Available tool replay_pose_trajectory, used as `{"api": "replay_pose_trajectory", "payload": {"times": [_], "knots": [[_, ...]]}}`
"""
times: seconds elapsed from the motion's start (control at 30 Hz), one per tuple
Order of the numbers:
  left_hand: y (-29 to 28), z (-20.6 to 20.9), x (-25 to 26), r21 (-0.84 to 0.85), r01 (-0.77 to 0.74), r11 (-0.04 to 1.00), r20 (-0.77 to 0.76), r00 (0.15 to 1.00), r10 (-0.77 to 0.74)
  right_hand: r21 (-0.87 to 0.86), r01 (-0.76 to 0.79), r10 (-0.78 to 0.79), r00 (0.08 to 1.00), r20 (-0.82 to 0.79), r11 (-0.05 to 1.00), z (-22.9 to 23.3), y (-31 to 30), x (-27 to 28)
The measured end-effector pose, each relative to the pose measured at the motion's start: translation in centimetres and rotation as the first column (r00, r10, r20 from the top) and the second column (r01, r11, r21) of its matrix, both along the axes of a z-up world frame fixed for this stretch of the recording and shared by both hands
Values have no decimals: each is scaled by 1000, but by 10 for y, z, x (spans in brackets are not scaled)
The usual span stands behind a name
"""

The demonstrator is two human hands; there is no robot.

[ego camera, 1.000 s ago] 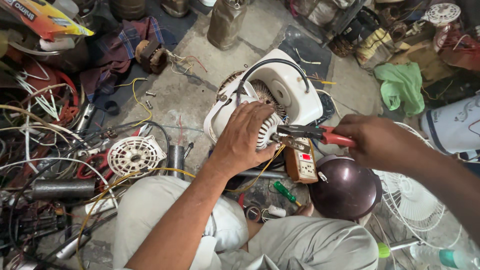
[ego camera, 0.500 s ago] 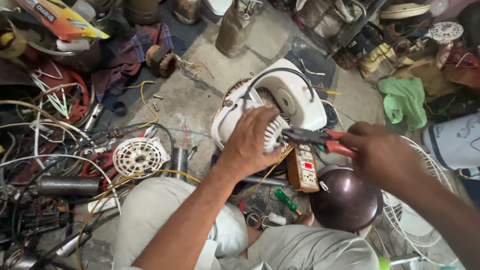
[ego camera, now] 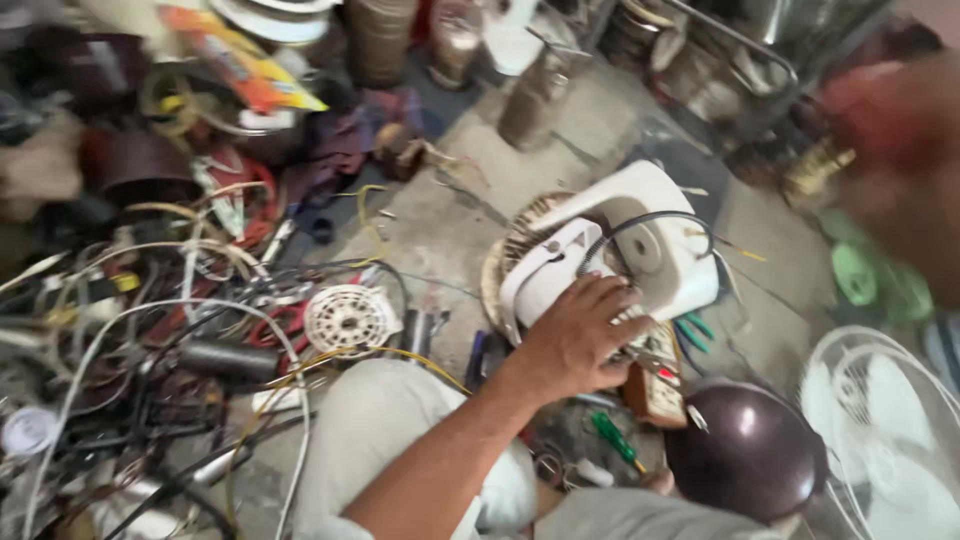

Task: The person disassembles a white fan motor housing using pliers and a screwdriver. They remove the top cover, manipulate internal wires, and detach the motor assembly from the base.

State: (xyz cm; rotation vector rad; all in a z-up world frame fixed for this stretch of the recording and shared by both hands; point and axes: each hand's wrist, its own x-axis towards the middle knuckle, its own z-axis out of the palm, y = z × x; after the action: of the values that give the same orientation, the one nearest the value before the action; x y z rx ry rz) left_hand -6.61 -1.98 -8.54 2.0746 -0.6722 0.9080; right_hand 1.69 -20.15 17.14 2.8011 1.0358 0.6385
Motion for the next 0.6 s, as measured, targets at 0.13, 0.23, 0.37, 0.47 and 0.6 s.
{"api": "replay_pose_trajectory", "payload": {"times": [0.13, 0.23, 0.37, 0.47, 0.6], "knots": [[0, -17, 5, -43, -137, 990, 85, 986, 141, -264, 29, -121, 932, -342, 964, -77, 136, -8], [-1, -31, 14, -143, -91, 986, -27, 996, 88, -429, -210, 34, 923, -383, 879, -146, 220, -3], [5, -33, 15, -275, -143, 951, -114, 987, 116, -574, -182, -24, 943, -332, 799, -239, 301, 27], [6, -36, 13, -329, -183, 927, -172, 976, 132, -568, -134, -139, 901, -411, 812, -281, 323, 46], [3, -48, 20, -355, -153, 922, -148, 983, 106, -657, -58, -271, 881, -388, 752, -292, 341, 59]]}}
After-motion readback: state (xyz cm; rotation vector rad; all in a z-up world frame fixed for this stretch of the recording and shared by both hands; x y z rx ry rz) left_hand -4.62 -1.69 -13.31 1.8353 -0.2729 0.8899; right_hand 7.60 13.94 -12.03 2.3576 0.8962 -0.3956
